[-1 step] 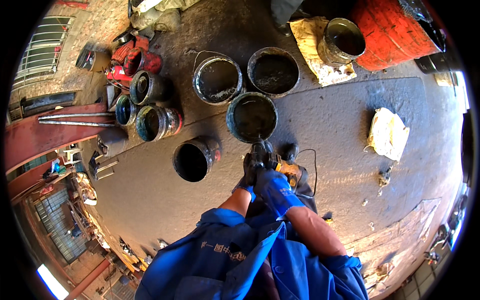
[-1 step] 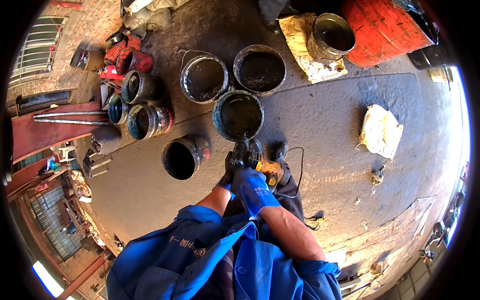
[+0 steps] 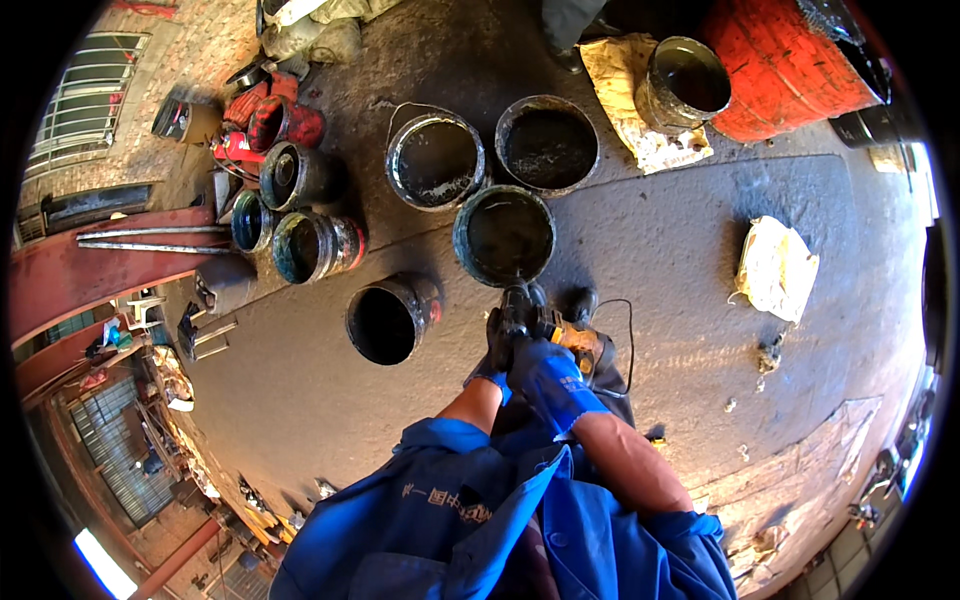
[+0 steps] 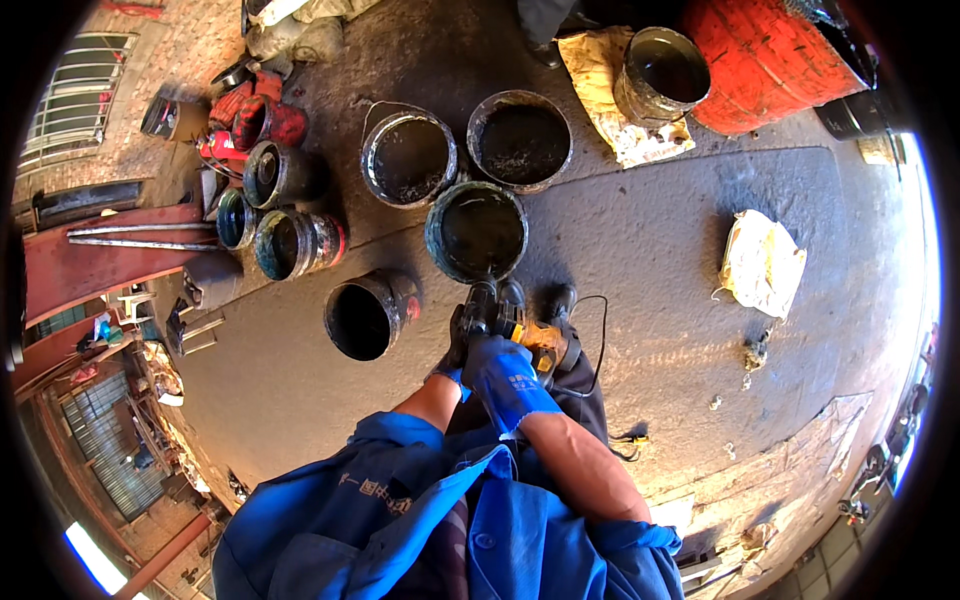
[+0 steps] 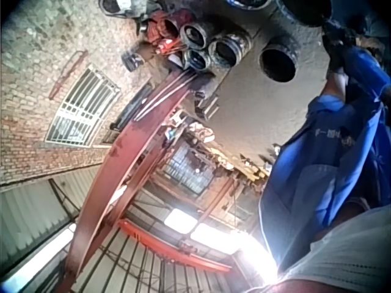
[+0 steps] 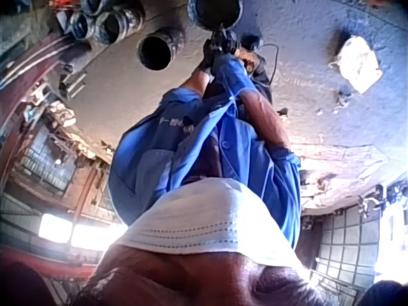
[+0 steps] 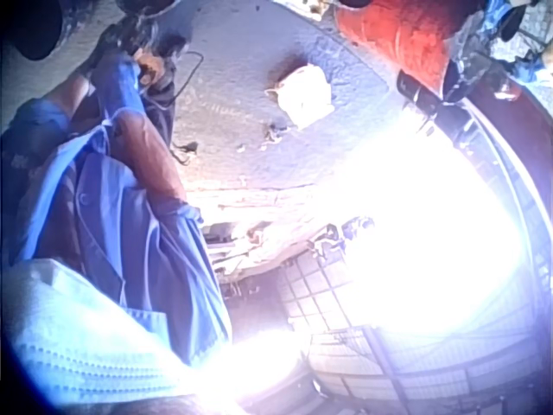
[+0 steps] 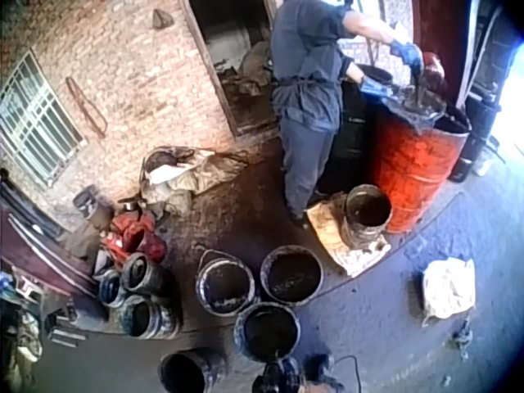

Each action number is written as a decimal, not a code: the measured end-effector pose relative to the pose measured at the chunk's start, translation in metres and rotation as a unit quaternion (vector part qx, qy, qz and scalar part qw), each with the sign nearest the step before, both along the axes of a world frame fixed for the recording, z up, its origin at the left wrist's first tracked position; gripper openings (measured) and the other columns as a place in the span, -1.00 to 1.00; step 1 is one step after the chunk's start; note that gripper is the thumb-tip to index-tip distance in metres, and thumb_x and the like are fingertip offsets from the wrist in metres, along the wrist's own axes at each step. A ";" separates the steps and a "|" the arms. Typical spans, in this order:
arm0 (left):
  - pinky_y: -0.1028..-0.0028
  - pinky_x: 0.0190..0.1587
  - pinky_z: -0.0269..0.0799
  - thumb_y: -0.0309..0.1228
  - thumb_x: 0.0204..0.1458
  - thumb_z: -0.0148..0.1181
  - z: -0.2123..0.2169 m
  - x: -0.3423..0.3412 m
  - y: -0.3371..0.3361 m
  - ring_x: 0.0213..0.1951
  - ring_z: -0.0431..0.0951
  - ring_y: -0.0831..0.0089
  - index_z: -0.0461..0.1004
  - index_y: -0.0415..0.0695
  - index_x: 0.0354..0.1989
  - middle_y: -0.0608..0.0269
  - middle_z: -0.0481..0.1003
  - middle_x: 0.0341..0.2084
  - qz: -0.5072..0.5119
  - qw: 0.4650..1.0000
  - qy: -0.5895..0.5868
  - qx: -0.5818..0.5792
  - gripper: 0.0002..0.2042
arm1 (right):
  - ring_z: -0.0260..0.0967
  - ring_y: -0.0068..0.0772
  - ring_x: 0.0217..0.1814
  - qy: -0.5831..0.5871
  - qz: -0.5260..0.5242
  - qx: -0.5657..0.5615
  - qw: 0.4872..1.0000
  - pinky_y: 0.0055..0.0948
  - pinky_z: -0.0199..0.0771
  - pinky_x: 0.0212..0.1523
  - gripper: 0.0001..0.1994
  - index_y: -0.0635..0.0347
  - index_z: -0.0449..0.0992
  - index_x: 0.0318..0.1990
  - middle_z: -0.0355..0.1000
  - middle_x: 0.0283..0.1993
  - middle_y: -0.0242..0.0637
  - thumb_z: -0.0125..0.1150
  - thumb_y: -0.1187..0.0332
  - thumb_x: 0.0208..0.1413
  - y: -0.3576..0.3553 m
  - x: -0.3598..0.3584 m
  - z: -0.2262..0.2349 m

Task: The person uses a drill with a mixing attachment to stir a dark liquid in a bucket. After mixing, the person removes the attachment and wipes it clean with a cloth on the floor.

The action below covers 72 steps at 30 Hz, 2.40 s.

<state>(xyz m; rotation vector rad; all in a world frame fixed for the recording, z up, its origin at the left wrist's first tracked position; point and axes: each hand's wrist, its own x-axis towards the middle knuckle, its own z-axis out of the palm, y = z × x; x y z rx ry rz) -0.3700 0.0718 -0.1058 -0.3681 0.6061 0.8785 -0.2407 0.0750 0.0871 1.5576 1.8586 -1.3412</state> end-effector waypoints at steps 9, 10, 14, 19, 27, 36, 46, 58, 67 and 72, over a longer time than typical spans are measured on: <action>0.34 0.42 0.05 -0.07 0.36 -0.22 0.051 0.025 0.017 0.31 0.25 0.29 0.12 -0.06 0.46 0.27 0.24 0.37 -0.067 0.986 0.119 -0.090 -0.44 | 0.64 -0.06 -0.19 -0.023 0.004 -0.179 0.984 -0.10 0.64 -0.30 -0.69 0.09 0.64 -0.10 0.64 -0.22 -0.07 0.27 0.25 -0.02 -0.009 -0.016 -0.080; 0.34 0.42 0.05 -0.07 0.36 -0.22 0.044 0.016 0.014 0.31 0.25 0.29 0.12 -0.06 0.46 0.27 0.24 0.37 -0.062 0.986 0.122 -0.090 -0.44 | 0.64 -0.05 -0.17 -0.041 0.017 -0.217 0.975 -0.10 0.64 -0.28 -0.69 0.10 0.63 -0.10 0.64 -0.21 -0.07 0.27 0.24 -0.02 -0.005 -0.017 -0.072; 0.36 0.40 0.07 -0.10 0.39 -0.22 0.015 -0.012 0.009 0.31 0.25 0.31 0.13 -0.02 0.46 0.29 0.27 0.34 -0.046 0.992 -0.062 0.100 -0.48 | 0.63 -0.04 -0.16 0.044 -0.077 -0.084 0.992 -0.09 0.64 -0.27 -0.66 0.12 0.61 -0.06 0.63 -0.20 -0.05 0.25 0.24 -0.01 0.025 0.002 0.011; 0.30 0.38 0.12 0.01 0.35 -0.23 0.020 -0.002 0.018 0.26 0.29 0.27 0.17 -0.01 0.44 0.28 0.31 0.29 -0.079 0.981 0.167 0.055 -0.43 | 0.63 -0.01 -0.17 0.033 -0.078 -0.078 0.993 -0.07 0.64 -0.26 -0.66 0.15 0.60 -0.06 0.63 -0.21 -0.03 0.23 0.26 0.01 0.022 -0.002 -0.005; 0.19 0.34 0.20 0.12 0.26 -0.24 0.015 -0.008 0.027 0.21 0.35 0.20 0.23 0.02 0.39 0.18 0.37 0.21 -0.054 0.998 0.007 0.040 -0.37 | 0.62 0.03 -0.17 0.037 -0.084 -0.083 0.992 -0.04 0.63 -0.27 -0.66 0.18 0.59 -0.04 0.62 -0.21 0.01 0.19 0.27 0.03 0.029 0.002 0.003; 0.09 0.27 0.33 0.19 0.18 -0.21 -0.018 -0.022 0.040 0.15 0.45 0.04 0.29 -0.04 0.34 0.01 0.44 0.15 -0.042 0.998 0.050 0.003 -0.31 | 0.61 0.03 -0.14 0.047 -0.110 -0.069 0.990 -0.10 0.62 -0.20 -0.67 0.18 0.58 -0.05 0.61 -0.21 0.03 0.19 0.27 0.02 0.039 -0.004 0.003; 0.23 0.29 0.25 0.05 0.30 -0.27 0.004 -0.004 0.047 0.14 0.39 0.25 0.32 -0.03 0.30 0.20 0.41 0.11 -0.039 0.997 0.069 -0.022 -0.45 | 0.63 -0.01 -0.19 0.005 -0.118 -0.123 0.985 -0.06 0.63 -0.24 -0.68 0.16 0.59 -0.08 0.62 -0.20 0.00 0.18 0.25 0.03 0.041 -0.003 0.001; 0.26 0.17 0.32 0.03 0.29 -0.19 -0.007 0.002 0.048 -0.01 0.42 0.25 0.42 -0.02 0.12 0.20 0.45 -0.05 -0.117 0.993 -0.002 0.025 -0.53 | 0.64 -0.26 -0.16 -0.021 -0.110 -0.097 0.989 -0.15 0.61 -0.32 -0.70 -0.08 0.67 -0.17 0.65 -0.11 -0.30 0.43 0.23 -0.15 0.040 0.001 -0.006; 0.29 0.21 0.33 -0.03 0.33 -0.14 -0.038 -0.015 0.042 0.01 0.43 0.28 0.42 -0.07 0.12 0.18 0.46 -0.03 -0.061 0.996 -0.043 0.040 -0.57 | 0.62 -0.06 -0.14 0.029 -0.163 -0.023 0.986 -0.13 0.62 -0.20 -0.67 0.13 0.59 -0.07 0.62 -0.19 -0.02 0.22 0.23 0.02 0.020 -0.002 -0.010; 0.29 0.24 0.32 -0.04 0.34 -0.13 0.011 0.026 0.044 0.04 0.44 0.28 0.40 -0.05 0.19 0.18 0.46 0.00 -0.087 0.991 0.100 0.019 -0.57 | 0.62 -0.09 -0.19 0.030 -0.208 -0.006 0.978 -0.15 0.62 -0.26 -0.70 0.13 0.60 -0.13 0.62 -0.24 -0.03 0.23 0.22 0.00 0.011 0.009 -0.013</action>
